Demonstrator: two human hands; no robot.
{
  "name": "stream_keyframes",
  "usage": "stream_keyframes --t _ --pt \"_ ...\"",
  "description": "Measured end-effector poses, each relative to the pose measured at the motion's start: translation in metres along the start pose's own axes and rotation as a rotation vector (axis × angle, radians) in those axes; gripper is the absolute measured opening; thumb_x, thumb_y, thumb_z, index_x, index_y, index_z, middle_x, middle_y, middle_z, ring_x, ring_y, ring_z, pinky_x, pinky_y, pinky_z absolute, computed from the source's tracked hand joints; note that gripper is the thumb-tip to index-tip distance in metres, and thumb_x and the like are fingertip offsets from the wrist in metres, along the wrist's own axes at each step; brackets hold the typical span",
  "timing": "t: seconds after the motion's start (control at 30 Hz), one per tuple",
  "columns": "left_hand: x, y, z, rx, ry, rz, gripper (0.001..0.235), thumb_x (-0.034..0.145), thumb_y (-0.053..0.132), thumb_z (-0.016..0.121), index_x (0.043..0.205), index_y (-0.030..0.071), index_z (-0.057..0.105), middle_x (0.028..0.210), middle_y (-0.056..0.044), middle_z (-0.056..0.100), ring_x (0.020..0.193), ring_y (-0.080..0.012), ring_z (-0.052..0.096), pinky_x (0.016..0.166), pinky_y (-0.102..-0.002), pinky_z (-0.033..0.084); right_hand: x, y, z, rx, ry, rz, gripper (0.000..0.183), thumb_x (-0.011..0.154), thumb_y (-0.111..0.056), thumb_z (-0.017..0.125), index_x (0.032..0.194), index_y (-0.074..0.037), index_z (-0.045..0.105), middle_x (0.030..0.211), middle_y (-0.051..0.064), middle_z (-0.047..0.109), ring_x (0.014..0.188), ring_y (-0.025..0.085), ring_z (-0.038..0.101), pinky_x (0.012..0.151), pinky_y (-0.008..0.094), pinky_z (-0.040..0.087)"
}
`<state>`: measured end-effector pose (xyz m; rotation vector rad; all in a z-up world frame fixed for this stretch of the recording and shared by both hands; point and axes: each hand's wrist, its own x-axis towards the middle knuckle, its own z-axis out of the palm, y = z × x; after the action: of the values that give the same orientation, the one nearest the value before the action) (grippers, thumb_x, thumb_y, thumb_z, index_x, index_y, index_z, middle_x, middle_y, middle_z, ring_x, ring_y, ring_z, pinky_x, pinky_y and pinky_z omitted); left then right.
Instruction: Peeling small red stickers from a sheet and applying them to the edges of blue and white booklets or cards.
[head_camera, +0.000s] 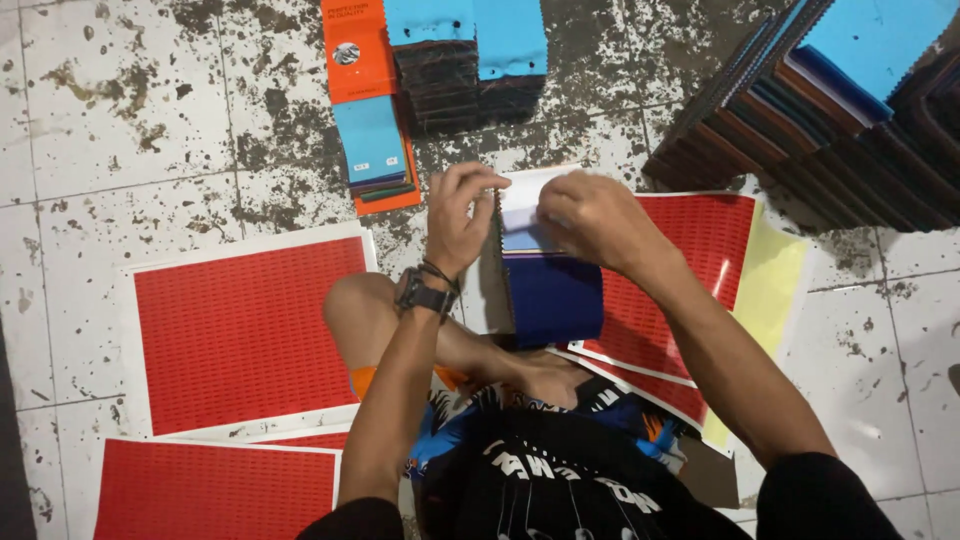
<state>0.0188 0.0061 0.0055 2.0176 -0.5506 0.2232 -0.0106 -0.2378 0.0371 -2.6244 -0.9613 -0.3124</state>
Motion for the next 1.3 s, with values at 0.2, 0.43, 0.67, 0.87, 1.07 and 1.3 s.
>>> stream_keyframes --t 0.2,0.43,0.67,0.87,1.07,1.3 --pt "0.003 -0.015 0.010 0.102 -0.104 0.004 0.014 0.085 0.019 0.064 0.091 0.027 0.074 0.112 0.002 0.053 0.101 -0.0217 0.055 0.095 -0.037 0.036 0.014 -0.028 -0.039 0.056 -0.399 0.024 0.039 0.073 -0.028 0.085 0.106 -0.013 0.069 0.111 0.008 0.065 0.107 0.032 0.064 0.083 0.045 0.057" --pt "0.006 -0.015 0.004 0.069 -0.172 -0.044 0.020 0.088 0.022 0.056 0.094 0.029 0.074 0.125 -0.002 0.051 0.125 -0.0250 0.051 0.100 -0.040 0.032 0.033 -0.018 -0.043 0.006 -0.605 -0.003 0.060 0.071 -0.032 0.083 0.119 -0.018 0.051 0.115 0.007 0.059 0.113 0.034 0.061 0.091 0.050 0.054" --pt "0.006 -0.021 0.010 0.171 -0.258 -0.169 0.020 0.092 0.014 0.056 0.102 0.017 0.073 0.140 -0.008 0.046 0.126 -0.0410 0.045 0.097 -0.051 0.039 0.039 0.002 -0.039 0.138 -0.367 0.107 0.046 0.088 -0.027 0.062 0.130 -0.008 0.059 0.105 0.020 0.069 0.101 0.041 0.069 0.085 0.052 0.057" --pt "-0.021 0.034 -0.003 -0.100 -0.023 -0.296 0.021 0.097 0.008 0.054 0.116 0.013 0.062 0.127 -0.014 0.051 0.120 -0.0397 0.053 0.097 -0.053 0.047 0.033 0.014 -0.013 0.066 -0.345 0.156 0.042 0.087 -0.028 0.076 0.124 -0.012 0.064 0.103 0.013 0.070 0.102 0.035 0.070 0.084 0.049 0.058" --pt "-0.127 0.061 0.013 -0.289 0.129 -0.555 0.020 0.094 0.033 0.065 0.100 0.015 0.056 0.093 -0.004 0.059 0.092 -0.0241 0.063 0.081 -0.039 0.052 0.030 0.019 -0.005 0.067 -0.315 0.154 0.039 0.085 -0.023 0.082 0.119 -0.010 0.067 0.104 0.012 0.070 0.103 0.033 0.071 0.086 0.046 0.059" --pt "-0.151 0.075 0.015 -0.275 -0.111 -0.586 0.045 0.080 0.047 0.082 0.098 0.011 0.062 0.086 -0.015 0.072 0.082 -0.0317 0.075 0.076 -0.042 0.059 0.033 0.016 -0.005 0.061 -0.326 0.182 0.040 0.084 -0.024 0.083 0.118 -0.012 0.066 0.109 0.011 0.069 0.107 0.035 0.069 0.087 0.048 0.058"
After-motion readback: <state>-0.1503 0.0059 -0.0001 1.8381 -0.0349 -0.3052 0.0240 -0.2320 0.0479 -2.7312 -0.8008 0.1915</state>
